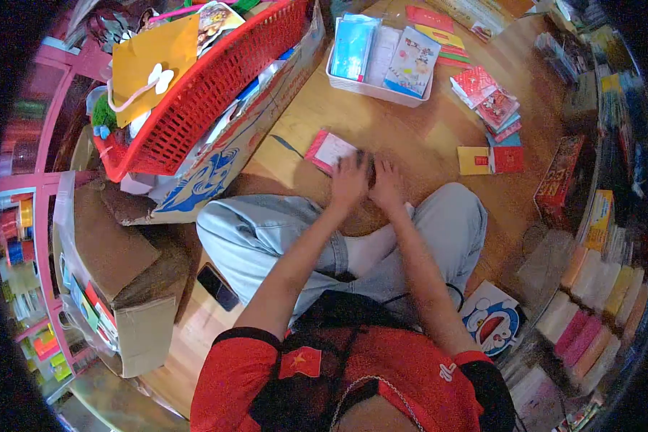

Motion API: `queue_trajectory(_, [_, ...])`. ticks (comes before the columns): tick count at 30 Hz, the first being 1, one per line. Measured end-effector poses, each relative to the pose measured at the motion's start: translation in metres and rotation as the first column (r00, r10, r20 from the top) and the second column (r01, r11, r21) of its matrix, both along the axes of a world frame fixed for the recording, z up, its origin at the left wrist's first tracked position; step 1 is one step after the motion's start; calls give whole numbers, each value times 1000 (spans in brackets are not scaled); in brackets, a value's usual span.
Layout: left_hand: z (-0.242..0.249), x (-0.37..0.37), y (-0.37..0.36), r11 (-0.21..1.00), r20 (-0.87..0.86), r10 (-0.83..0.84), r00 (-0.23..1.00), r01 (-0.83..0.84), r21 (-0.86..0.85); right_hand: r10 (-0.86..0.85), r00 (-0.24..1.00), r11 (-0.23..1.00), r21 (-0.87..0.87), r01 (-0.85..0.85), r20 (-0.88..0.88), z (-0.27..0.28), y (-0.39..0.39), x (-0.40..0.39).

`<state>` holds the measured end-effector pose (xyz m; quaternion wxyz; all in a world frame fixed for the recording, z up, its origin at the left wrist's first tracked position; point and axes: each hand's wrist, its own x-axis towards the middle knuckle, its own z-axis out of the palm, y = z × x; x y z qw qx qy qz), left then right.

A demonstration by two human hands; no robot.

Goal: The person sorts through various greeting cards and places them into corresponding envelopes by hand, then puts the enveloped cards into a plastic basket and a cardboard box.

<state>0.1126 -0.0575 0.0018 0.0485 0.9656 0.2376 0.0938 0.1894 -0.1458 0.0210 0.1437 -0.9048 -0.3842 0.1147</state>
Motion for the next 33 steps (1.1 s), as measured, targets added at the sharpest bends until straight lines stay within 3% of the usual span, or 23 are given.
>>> queue_trajectory(1, [0, -8, -7, 1000, 2, -1, 1000, 1, -1, 30, 996, 999, -35, -27, 86, -15, -2, 3])
queue_trajectory(3, [1, -29, -13, 969, 68, -51, 996, 66, -239, 59, 985, 996, -73, -48, 162, -13, -5, 2])
queue_trajectory(5, [6, -54, 4, 974, 22, -86, 996, 88, -210, 53, 998, 998, -44, -54, -29, 29, -1, 0])
queue_trajectory(7, [29, -69, 32, 979, -23, -124, 992, 118, -167, 19, 997, 1000, -3, -19, -79, 41, 2, 0])
queue_trajectory(9, [73, -64, 61, 968, -224, -151, 963, 99, -229, -20, 991, 999, 36, 25, -134, 38, 5, 1])
queue_trajectory(11, [83, -37, 88, 988, -155, -80, 985, 58, -146, -89, 976, 953, 268, 141, -198, 22, 5, 4])
queue_trajectory(13, [80, 13, 113, 998, 16, -24, 1000, 25, -49, -74, 968, 941, 306, 147, -238, 10, 4, 11])
queue_trajectory(15, [94, 62, 121, 996, 210, -82, 974, 86, -7, -64, 960, 928, 338, 158, -273, 14, -1, 15])
queue_trajectory(17, [89, 107, 125, 988, 235, -112, 966, 134, -81, -26, 863, 831, 469, 299, -505, 35, -2, 9])
queue_trajectory(19, [83, 127, 120, 971, 256, -144, 956, 186, -150, 3, 843, 787, 522, 330, -537, -7, -6, 18])
queue_trajectory(20, [81, 129, 116, 977, 141, -114, 983, 137, -162, 44, 820, 741, 569, 357, -571, -10, -7, 19])
queue_trajectory(21, [78, 130, 111, 982, 24, -82, 996, 85, -166, 38, 820, 739, 569, 362, -571, -13, -13, 22])
queue_trajectory(24, [75, 120, 107, 980, 40, -50, 998, 57, -189, 126, 714, 686, 580, 439, -689, 17, -23, 32])
queue_trajectory(27, [73, 89, 109, 976, 36, -69, 997, 75, -203, -22, 649, 805, 371, 462, -760, 26, -57, 46])
queue_trajectory(28, [71, 76, 107, 976, 31, -65, 997, 70, -208, -34, 753, 790, 444, 423, -657, 60, -69, 42])
queue_trajectory(30, [66, 47, 100, 979, 25, -89, 996, 92, -179, -48, 884, 741, 577, 344, -466, 60, -101, 43])
queue_trajectory(32, [62, 18, 90, 973, 21, -93, 995, 95, -210, -94, 811, 703, 538, 465, -577, 76, -127, 29])
queue_trajectory(33, [61, 7, 85, 969, 32, -94, 995, 98, -227, -136, 666, 696, 408, 592, -734, 113, -132, 18])
